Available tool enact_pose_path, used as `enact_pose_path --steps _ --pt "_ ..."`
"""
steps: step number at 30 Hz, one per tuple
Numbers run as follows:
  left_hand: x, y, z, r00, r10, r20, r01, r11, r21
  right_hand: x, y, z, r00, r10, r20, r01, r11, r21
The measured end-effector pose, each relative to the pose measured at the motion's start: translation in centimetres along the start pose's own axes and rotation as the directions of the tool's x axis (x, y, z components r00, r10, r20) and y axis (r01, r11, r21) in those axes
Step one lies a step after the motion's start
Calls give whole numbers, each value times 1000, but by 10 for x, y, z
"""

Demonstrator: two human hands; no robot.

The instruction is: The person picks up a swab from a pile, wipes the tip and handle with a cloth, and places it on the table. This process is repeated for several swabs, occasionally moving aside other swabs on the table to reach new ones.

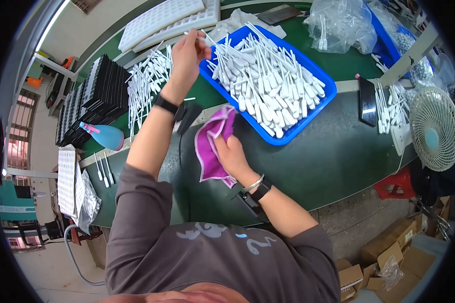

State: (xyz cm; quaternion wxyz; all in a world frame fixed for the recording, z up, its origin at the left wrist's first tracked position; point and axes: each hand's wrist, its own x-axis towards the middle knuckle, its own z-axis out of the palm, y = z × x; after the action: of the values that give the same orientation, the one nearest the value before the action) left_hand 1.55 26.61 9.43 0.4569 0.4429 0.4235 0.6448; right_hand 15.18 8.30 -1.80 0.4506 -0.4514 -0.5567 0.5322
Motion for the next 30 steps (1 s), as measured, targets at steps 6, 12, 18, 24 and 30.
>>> enact_pose_path --steps 6,12,18,24,30 --pt "74 -55 11 994 -104 26 107 985 -132 -1 -7 6 993 45 109 -46 999 13" --pt "89 -74 13 930 -336 146 354 928 -119 -6 -6 8 994 34 103 -39 998 41" --pt "55 -18 -39 991 -90 102 78 990 116 -2 -4 6 984 114 139 -128 987 93" --pt "-28 46 -131 954 -265 139 -123 76 989 3 -16 -3 934 271 233 -346 847 403" --pt "-93 -13 -178 914 -34 405 -400 -256 880 7 -15 4 836 372 403 -548 524 652"
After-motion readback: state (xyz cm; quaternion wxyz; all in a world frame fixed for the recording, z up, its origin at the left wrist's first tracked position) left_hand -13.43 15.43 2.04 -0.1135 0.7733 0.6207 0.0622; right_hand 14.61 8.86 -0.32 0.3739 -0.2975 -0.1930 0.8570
